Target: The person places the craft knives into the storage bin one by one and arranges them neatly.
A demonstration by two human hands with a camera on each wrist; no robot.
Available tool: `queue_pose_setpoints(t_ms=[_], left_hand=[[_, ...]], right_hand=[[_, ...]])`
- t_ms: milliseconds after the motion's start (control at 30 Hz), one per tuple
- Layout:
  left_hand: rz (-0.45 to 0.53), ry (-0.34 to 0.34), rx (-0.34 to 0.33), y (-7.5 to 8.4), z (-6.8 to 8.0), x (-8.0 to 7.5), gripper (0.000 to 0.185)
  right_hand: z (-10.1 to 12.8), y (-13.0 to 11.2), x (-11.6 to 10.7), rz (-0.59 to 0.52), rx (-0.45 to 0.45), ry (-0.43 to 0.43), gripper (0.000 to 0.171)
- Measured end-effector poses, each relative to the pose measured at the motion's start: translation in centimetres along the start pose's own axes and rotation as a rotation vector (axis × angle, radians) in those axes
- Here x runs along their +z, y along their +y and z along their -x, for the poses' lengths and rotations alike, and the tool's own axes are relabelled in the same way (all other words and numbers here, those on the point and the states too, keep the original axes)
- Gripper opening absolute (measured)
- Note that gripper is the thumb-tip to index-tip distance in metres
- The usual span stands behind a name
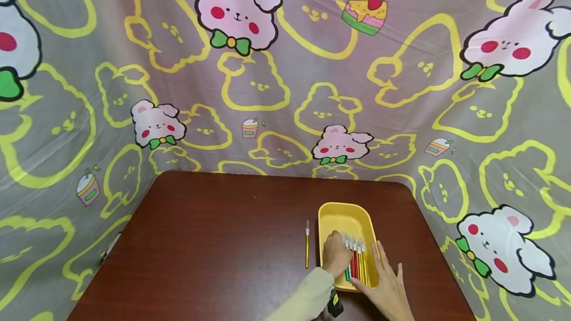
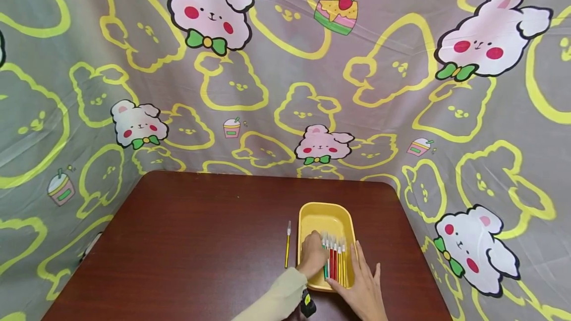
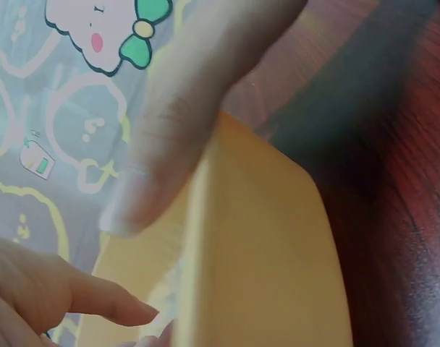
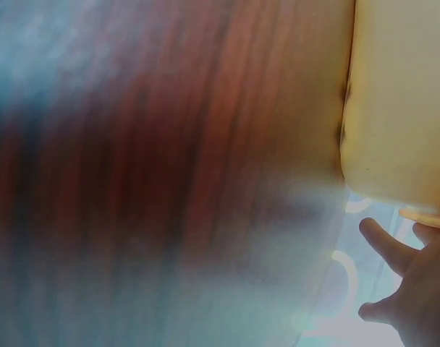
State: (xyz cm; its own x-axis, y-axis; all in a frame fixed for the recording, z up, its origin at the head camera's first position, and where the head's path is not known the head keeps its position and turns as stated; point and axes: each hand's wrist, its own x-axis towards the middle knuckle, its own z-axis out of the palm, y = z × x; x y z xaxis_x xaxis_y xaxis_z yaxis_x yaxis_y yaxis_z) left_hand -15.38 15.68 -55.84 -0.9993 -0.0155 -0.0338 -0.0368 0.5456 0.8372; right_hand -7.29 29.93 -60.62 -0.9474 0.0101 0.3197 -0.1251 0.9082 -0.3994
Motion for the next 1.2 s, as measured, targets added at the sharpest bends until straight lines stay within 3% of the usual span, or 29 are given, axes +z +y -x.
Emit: queue_pose_setpoints(t_ms=[100,333,433,467,633,700,833,1000,1200], left_hand=[[0.028,0.019,0.018,0.4,0.1,-0.7,0.029],[0.149,0.061,0.133,0.2,0.0,-2.2,0.03],[0.18,0.119,0.18,-0.2,-0.1,-2.8,0.029],[0.172,0.156,0.226,-1.1,-0.5,-2.4,0.027],[0.166,0.244,0.281,-1.4,-1.0,-3.8,0.026],[0.176,0.24,0.253,-0.6,-1.0,-5.0,0.027],[0.171,0.259,0.23,-0.5,-1.7,-6.5,0.026],[0.177,0.297,0.177,-1.5,-2.1,-7.8,0.024],[0.238,0.281,0.092,-3.2,-2.4,-8.4,0.022]], right_hand=[[0.0,0.0,-0.1,-0.004,0.015,-0.015,0.114],[0.0,0.2,0.1,-0.01,-0.01,0.019,0.113],[0.0,0.4,0.2,-0.008,-0.028,0.043,0.112],[0.0,0.4,0.3,-0.006,-0.031,0.047,0.112],[0.1,0.5,0.4,0.001,-0.021,0.043,0.113],[0.0,0.5,0.4,0.002,-0.011,0.036,0.113],[-0.2,0.4,0.3,0.011,0.005,0.014,0.114],[-0.1,0.4,0.3,0.01,0.0,0.013,0.114],[0.0,0.5,0.3,0.011,-0.017,0.027,0.114]])
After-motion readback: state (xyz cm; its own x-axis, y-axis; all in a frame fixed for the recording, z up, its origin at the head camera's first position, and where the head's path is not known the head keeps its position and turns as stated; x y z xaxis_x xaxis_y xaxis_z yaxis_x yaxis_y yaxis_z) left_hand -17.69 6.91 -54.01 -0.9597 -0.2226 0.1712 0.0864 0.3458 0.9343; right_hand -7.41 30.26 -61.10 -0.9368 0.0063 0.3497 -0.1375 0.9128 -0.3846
